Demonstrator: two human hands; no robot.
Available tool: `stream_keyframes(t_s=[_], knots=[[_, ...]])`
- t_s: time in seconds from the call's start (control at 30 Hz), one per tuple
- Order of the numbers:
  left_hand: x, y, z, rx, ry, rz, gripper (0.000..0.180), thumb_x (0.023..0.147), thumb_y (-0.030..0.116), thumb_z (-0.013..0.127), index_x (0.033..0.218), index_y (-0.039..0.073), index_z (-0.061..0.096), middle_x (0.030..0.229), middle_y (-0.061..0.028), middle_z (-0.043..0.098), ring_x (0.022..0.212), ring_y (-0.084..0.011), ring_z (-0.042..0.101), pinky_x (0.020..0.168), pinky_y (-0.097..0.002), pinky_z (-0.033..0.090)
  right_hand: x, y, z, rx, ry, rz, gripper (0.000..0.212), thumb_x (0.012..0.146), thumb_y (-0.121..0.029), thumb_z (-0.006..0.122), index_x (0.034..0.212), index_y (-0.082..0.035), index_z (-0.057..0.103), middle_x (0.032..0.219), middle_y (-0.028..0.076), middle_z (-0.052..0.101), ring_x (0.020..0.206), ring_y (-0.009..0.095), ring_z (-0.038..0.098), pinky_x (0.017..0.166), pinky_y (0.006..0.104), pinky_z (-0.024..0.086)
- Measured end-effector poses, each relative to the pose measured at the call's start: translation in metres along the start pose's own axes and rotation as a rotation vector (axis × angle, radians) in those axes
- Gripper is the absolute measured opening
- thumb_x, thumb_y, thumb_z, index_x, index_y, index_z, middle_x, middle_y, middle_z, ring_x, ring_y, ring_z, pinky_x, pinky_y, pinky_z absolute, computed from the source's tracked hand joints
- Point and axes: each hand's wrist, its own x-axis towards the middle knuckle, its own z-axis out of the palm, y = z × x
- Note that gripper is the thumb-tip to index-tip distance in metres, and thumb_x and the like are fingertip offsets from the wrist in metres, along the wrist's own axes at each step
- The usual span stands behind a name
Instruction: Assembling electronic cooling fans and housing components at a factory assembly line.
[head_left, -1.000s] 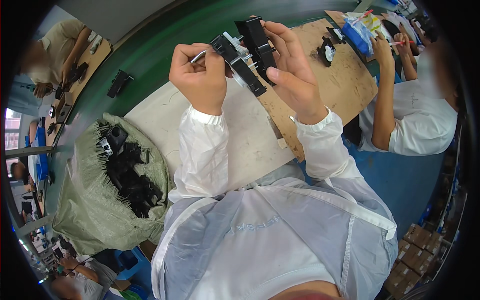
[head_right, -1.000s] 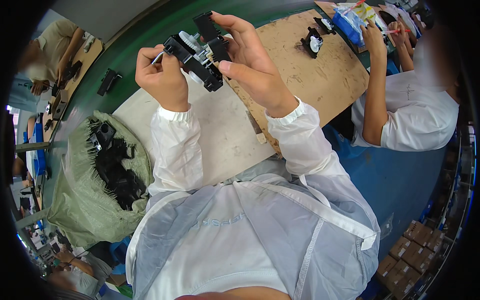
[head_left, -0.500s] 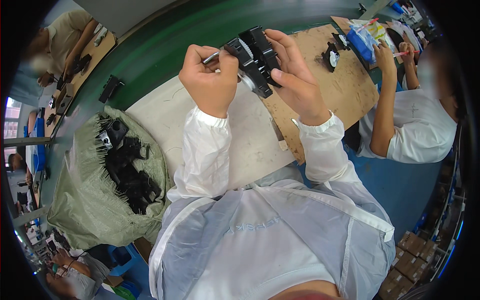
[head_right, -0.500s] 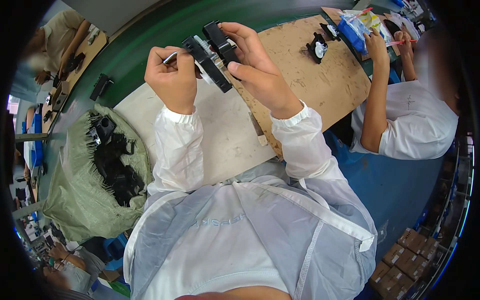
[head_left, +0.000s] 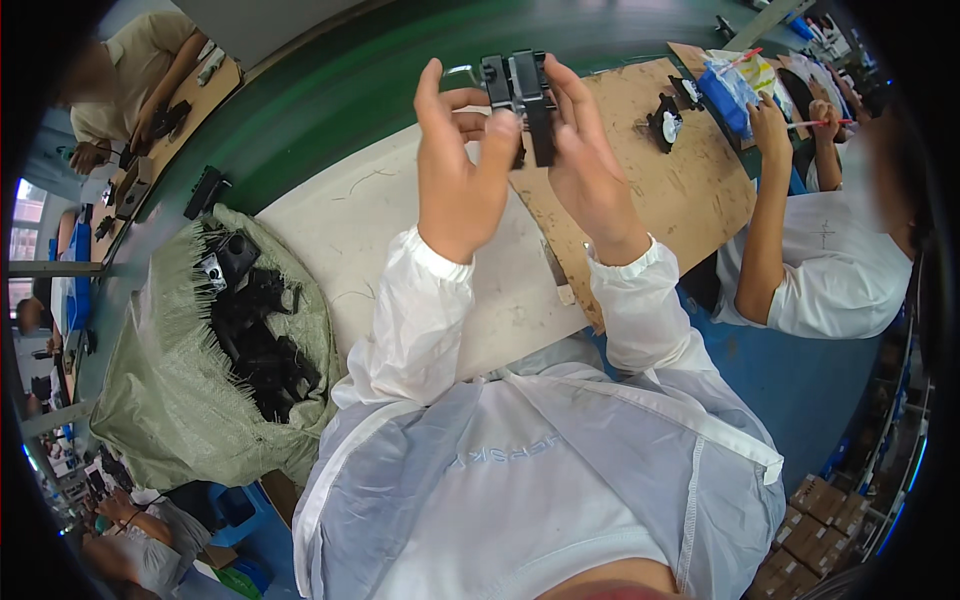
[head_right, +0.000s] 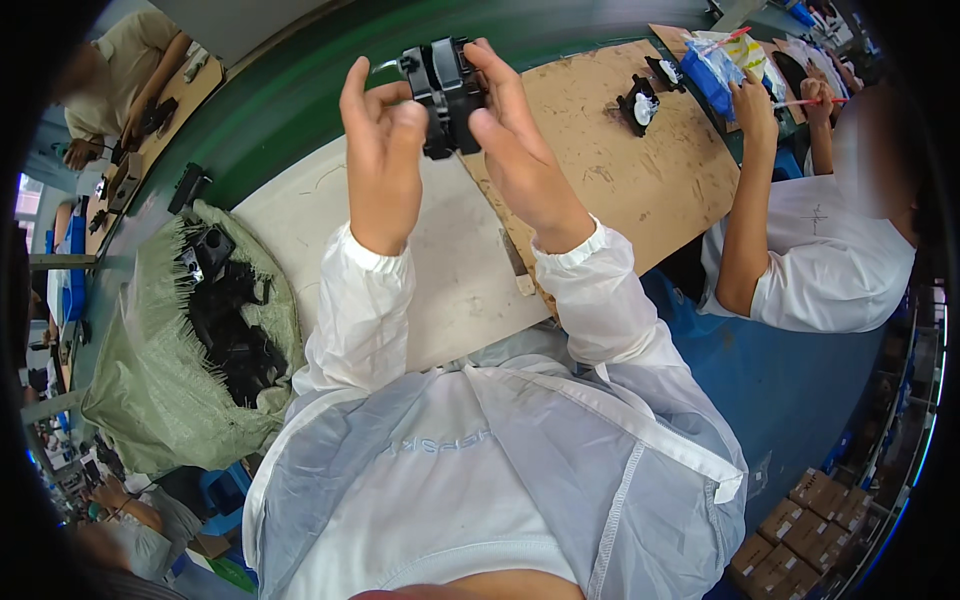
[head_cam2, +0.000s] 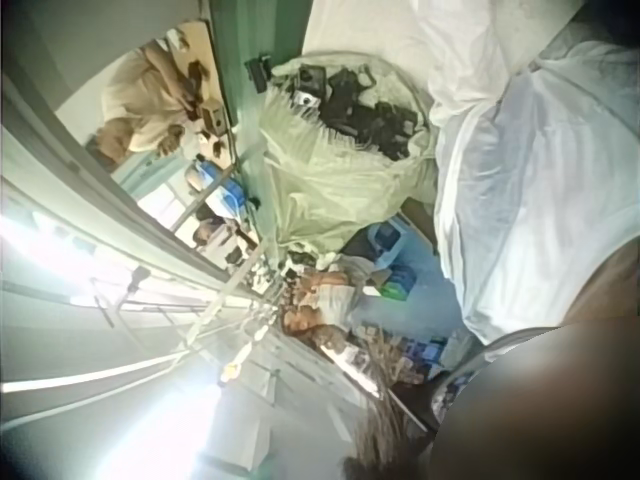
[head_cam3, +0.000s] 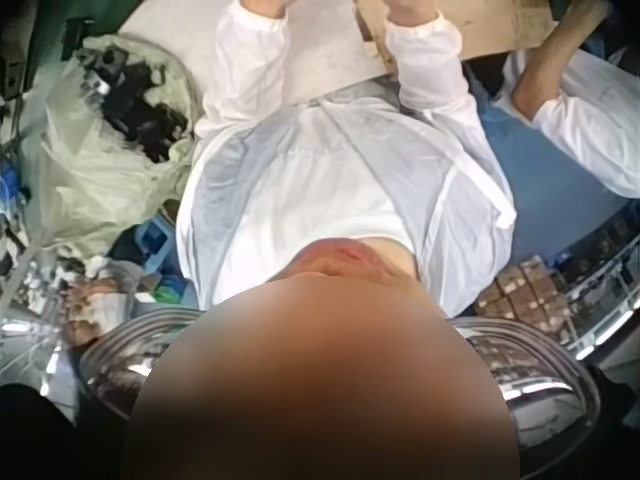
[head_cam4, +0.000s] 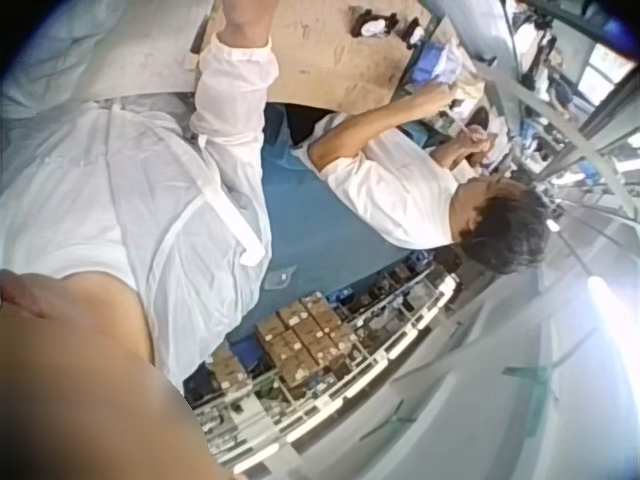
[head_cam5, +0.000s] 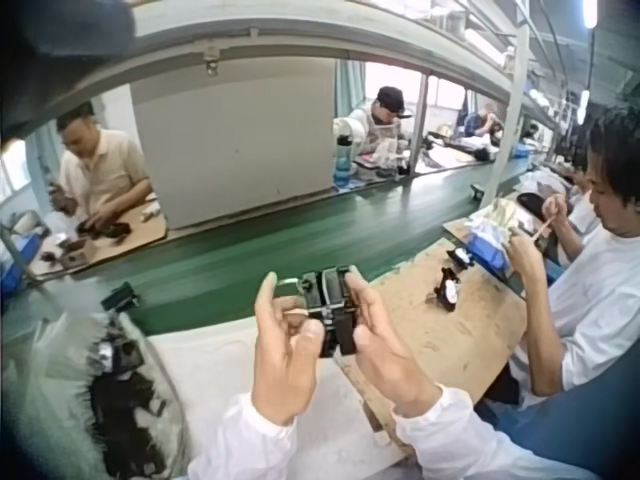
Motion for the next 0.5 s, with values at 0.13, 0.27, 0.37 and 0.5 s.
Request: stream_keyframes(t_s=[0.13, 0.27, 0.37, 0.5], knots=[[-0.008, 0.006, -0.004, 0.078, -0.057, 0.056, 0.06, 0.078, 0.001, 0.071, 0.132, -0.006, 0.047, 0.101, -0.0167, 0.065, 0.085, -0.0193, 0.062, 0.078, -0.0301, 0.053, 0.002, 0.003, 0.003, 0.047, 0.065, -0.099, 0.064, 0.099, -0.023, 0.052, 0.154, -0.006, 0.025, 0.154, 0.017, 0.032, 0.133, 0.028, 0.042, 0.109, 0.0409, 0.035], [-0.007, 0.006, -0.025, -0.031, -0.104, -0.079, 0.061, 0.077, 0.001, 0.071, 0.134, -0.007, 0.049, 0.103, -0.018, 0.065, 0.089, -0.0224, 0.063, 0.081, -0.0315, 0.053, 0.005, -0.008, 0.01, -0.032, 0.163, -0.192, 0.062, 0.102, -0.03, 0.048, 0.154, -0.003, 0.027, 0.156, 0.018, 0.032, 0.135, 0.026, 0.043, 0.111, 0.0393, 0.036], [-0.012, 0.013, -0.038, -0.006, -0.237, -0.049, 0.057, 0.076, -0.002, 0.071, 0.13, -0.007, 0.053, 0.105, -0.0181, 0.066, 0.09, -0.0232, 0.064, 0.082, -0.0317, 0.053, 0.012, -0.016, -0.01, 0.104, 0.056, 0.092, 0.055, 0.099, -0.024, 0.058, 0.147, -0.002, 0.041, 0.144, 0.017, 0.048, 0.124, 0.025, 0.053, 0.105, 0.0355, 0.042], [-0.013, 0.015, -0.053, -0.072, -0.326, -0.06, 0.053, 0.075, -0.004, 0.071, 0.126, -0.007, 0.057, 0.107, -0.0181, 0.067, 0.091, -0.023, 0.064, 0.083, -0.0315, 0.053, 0.022, -0.014, -0.027, 0.148, -0.123, 0.142, 0.048, 0.096, -0.018, 0.064, 0.139, 0.0, 0.052, 0.134, 0.017, 0.058, 0.113, 0.023, 0.06, 0.1, 0.0319, 0.046]])
